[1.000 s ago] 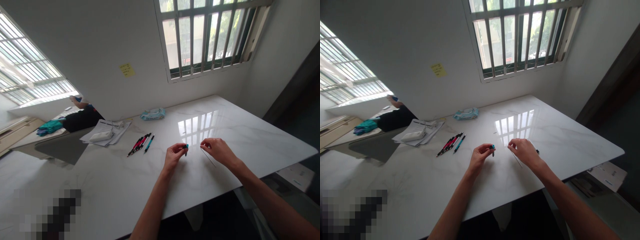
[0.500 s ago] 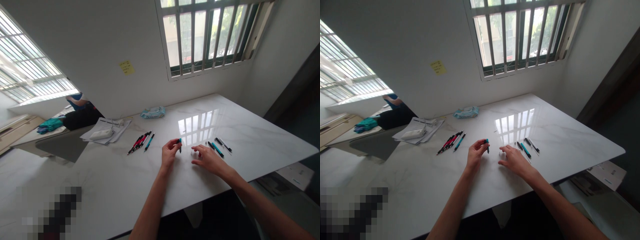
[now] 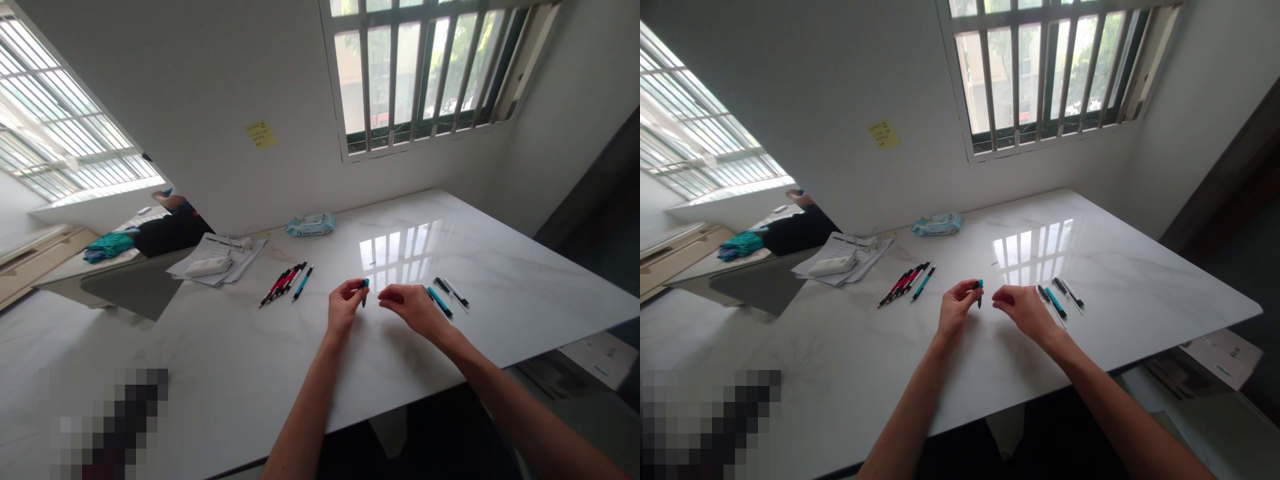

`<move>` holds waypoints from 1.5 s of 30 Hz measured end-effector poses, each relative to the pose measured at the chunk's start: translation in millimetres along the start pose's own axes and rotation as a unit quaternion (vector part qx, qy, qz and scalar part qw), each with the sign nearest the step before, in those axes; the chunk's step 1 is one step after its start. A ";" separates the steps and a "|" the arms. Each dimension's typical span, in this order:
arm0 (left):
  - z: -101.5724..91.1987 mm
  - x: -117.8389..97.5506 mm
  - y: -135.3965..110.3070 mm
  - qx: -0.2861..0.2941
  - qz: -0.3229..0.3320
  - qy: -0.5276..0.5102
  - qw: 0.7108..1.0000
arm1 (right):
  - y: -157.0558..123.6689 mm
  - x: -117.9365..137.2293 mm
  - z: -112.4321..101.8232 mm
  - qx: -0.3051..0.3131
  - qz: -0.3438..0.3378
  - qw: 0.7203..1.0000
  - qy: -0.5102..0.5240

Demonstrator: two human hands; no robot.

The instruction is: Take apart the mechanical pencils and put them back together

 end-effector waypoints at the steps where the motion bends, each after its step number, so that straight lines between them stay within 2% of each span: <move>1: 2.0 -0.6 -1.0 0.007 0.002 0.008 1.000 | 2.7 1.3 -4.6 -0.015 0.006 0.999 0.042; 4: 10.0 -2.1 -4.8 0.034 0.004 0.028 0.999 | 11.7 3.0 -17.8 -0.077 0.015 0.983 0.165; 7: 17.1 -3.2 -8.8 0.062 0.000 0.038 0.997 | 16.6 6.1 -25.8 -0.129 0.003 0.973 0.193; 11: 20.5 -3.7 -11.3 0.081 -0.004 0.035 0.996 | 16.8 11.9 -20.3 -0.117 -0.018 0.982 0.148; 16: 20.2 -2.0 -10.8 0.084 -0.005 0.031 0.996 | 14.8 15.6 -18.2 -0.087 -0.033 0.989 0.113; 21: 20.3 -0.7 -9.8 0.083 -0.004 0.024 0.996 | 13.2 28.2 -18.8 -0.051 -0.067 0.996 0.036; 24: 19.1 -0.7 -8.6 0.079 0.000 0.022 0.997 | 8.4 31.8 -32.6 -0.088 -0.088 0.992 -0.007; 27: 12.9 -1.0 -5.7 0.054 0.001 0.017 0.998 | -1.7 21.8 -49.6 -0.129 -0.090 0.985 -0.076; 31: 5.6 -3.5 -2.4 0.027 0.004 -0.005 1.000 | -19.1 -9.3 -51.9 -0.103 -0.064 0.964 -0.238; 33: 4.5 -5.3 -1.9 0.023 0.008 -0.012 1.000 | -28.3 -22.6 -46.1 -0.079 -0.050 0.956 -0.278; 36: 2.7 -6.8 -1.8 0.015 0.012 -0.014 1.000 | -40.1 -28.6 -32.4 -0.047 -0.041 0.962 -0.267; 40: -0.3 -6.3 -1.6 0.007 0.013 -0.013 1.000 | -50.1 -18.2 -16.9 0.000 -0.062 0.975 -0.215; 42: -1.4 -6.0 -1.2 0.005 0.012 -0.012 1.000 | -53.5 -15.7 -17.4 0.007 -0.073 0.975 -0.211; 45: -2.1 -5.9 -0.8 0.003 0.011 -0.012 1.000 | -57.5 -26.0 -26.0 -0.003 -0.046 0.972 -0.230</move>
Point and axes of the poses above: each hand's wrist, its own y-axis towards the middle knuckle, its own z-axis out of the palm, x = y × z, the point moved 10 cm from there along y, towards the middle knuckle, and after that the axes turned 7 degrees about -x, right-handed, at the moved point
